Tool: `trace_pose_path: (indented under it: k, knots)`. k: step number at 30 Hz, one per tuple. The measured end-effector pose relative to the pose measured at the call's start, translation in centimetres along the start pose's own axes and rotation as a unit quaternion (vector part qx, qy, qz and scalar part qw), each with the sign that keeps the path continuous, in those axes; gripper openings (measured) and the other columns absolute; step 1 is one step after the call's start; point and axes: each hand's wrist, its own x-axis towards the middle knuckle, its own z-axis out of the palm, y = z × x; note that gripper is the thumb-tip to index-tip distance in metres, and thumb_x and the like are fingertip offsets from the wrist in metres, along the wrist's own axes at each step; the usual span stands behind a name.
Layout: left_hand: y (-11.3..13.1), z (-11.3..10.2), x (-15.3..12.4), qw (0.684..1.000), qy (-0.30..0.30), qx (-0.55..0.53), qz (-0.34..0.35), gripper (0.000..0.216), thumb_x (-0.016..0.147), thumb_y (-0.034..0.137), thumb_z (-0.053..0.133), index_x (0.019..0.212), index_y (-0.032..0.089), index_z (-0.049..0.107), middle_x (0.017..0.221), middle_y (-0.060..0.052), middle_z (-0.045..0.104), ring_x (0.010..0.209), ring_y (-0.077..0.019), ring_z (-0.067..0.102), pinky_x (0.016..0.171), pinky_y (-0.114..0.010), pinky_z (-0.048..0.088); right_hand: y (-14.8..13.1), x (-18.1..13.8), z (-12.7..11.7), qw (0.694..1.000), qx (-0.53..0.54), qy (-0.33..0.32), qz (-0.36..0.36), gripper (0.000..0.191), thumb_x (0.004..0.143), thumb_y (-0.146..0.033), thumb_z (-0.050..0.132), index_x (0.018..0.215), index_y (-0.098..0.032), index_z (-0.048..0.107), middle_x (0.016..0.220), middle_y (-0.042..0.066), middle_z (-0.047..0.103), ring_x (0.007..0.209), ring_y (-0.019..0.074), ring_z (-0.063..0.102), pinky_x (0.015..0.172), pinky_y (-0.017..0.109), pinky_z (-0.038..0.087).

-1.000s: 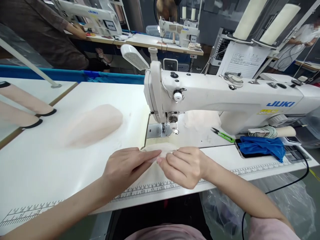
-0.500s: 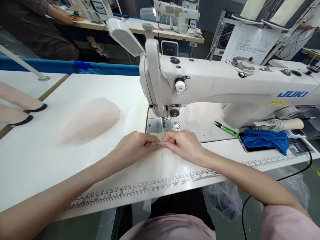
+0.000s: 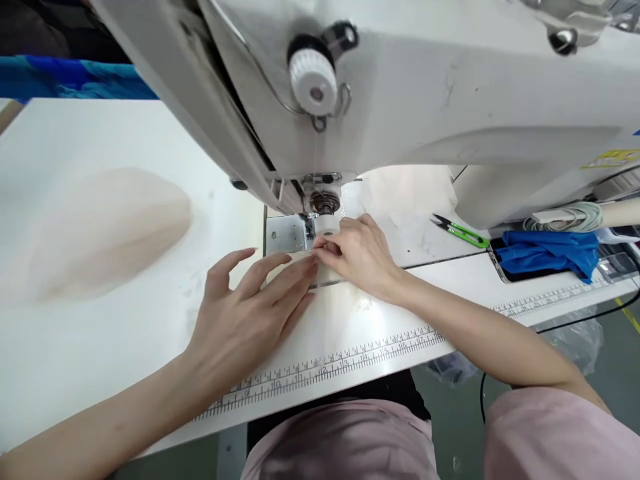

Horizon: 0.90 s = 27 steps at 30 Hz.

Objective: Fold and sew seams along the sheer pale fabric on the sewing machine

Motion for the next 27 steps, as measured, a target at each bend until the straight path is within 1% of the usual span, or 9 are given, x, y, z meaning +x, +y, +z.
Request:
trace_pose_path:
  k: [1,3,6,7,9,15,20,27]
  knots:
    - [0.1,-0.1,0.0,1.0,-0.014,-0.003,-0.004,0.023,0.092,0.019,0.054,0.113,0.014,0.062,0.118,-0.004,0.068,0.104,-0.0231,0.061,0.095,-0.045,0.036,0.2,0.0,0.0,1.0,-0.018,0.008,-0.009,0.012,0.088,-0.022,0.061,0.081,-0.018,0.07,0.067,-0.002,0.063,0.066,0.0125,0.055,0.072,0.028,0.036]
    - [0.0,-0.1,0.0,0.999,-0.031,-0.015,-0.012,0.025,0.094,0.023,0.053,0.116,0.014,0.061,0.121,-0.004,0.066,0.107,-0.0232,0.061,0.094,-0.045,0.036,0.6,-0.3,-0.1,0.995,-0.073,0.038,-0.051,0.016,0.091,-0.024,0.057,0.085,-0.018,0.07,0.072,0.0,0.065,0.068,0.0132,0.056,0.074,0.03,0.035]
    - [-0.5,0.1,0.1,0.999,-0.031,-0.032,-0.016,0.025,0.095,0.023,0.052,0.116,0.016,0.062,0.121,-0.002,0.067,0.108,-0.0229,0.061,0.093,-0.045,0.035,0.7,-0.9,-0.5,0.971,-0.166,0.093,-0.145,0.022,0.096,-0.024,0.049,0.091,-0.02,0.07,0.082,0.0,0.068,0.071,0.0133,0.056,0.076,0.031,0.032]
    - [-0.7,0.2,0.1,0.999,-0.032,-0.037,-0.016,0.025,0.095,0.024,0.052,0.117,0.017,0.062,0.121,-0.001,0.067,0.109,-0.0232,0.061,0.093,-0.045,0.035,0.7,-1.1,-0.5,0.962,-0.191,0.102,-0.169,0.023,0.097,-0.023,0.047,0.093,-0.021,0.07,0.083,0.0,0.069,0.072,0.0132,0.056,0.076,0.031,0.031]
    - [-1.0,0.4,0.2,0.998,-0.037,-0.044,-0.015,0.025,0.095,0.024,0.053,0.118,0.018,0.061,0.12,0.0,0.067,0.112,-0.0238,0.06,0.094,-0.046,0.034,0.4,-1.4,-0.6,0.949,-0.23,0.099,-0.193,0.023,0.097,-0.022,0.047,0.095,-0.021,0.07,0.081,-0.001,0.068,0.073,0.0138,0.055,0.074,0.032,0.03]
    - [-1.1,0.5,0.2,0.997,-0.054,-0.031,-0.035,0.03,0.095,0.028,0.051,0.122,0.019,0.059,0.122,-0.002,0.066,0.118,-0.0255,0.057,0.097,-0.047,0.032,0.4,-1.4,-0.3,0.934,-0.299,0.063,-0.187,0.022,0.096,-0.025,0.049,0.096,-0.018,0.071,0.084,0.002,0.068,0.079,0.0167,0.053,0.075,0.034,0.028]
    - [-1.3,0.7,0.2,0.997,-0.059,-0.032,-0.045,0.034,0.095,0.031,0.05,0.126,0.018,0.057,0.12,-0.005,0.067,0.118,-0.0269,0.056,0.098,-0.048,0.03,0.7,-1.1,-0.3,0.932,-0.307,0.061,-0.184,0.025,0.096,-0.027,0.049,0.088,-0.019,0.072,0.087,0.004,0.068,0.082,0.0178,0.053,0.076,0.035,0.029]
    - [-1.5,1.2,0.4,0.997,-0.054,-0.033,-0.049,0.034,0.096,0.032,0.049,0.125,0.018,0.058,0.12,-0.006,0.067,0.121,-0.0266,0.055,0.099,-0.048,0.03,0.9,-0.8,-0.2,0.934,-0.302,0.064,-0.178,0.026,0.096,-0.025,0.048,0.091,-0.019,0.073,0.088,0.004,0.068,0.085,0.0187,0.054,0.075,0.036,0.029]
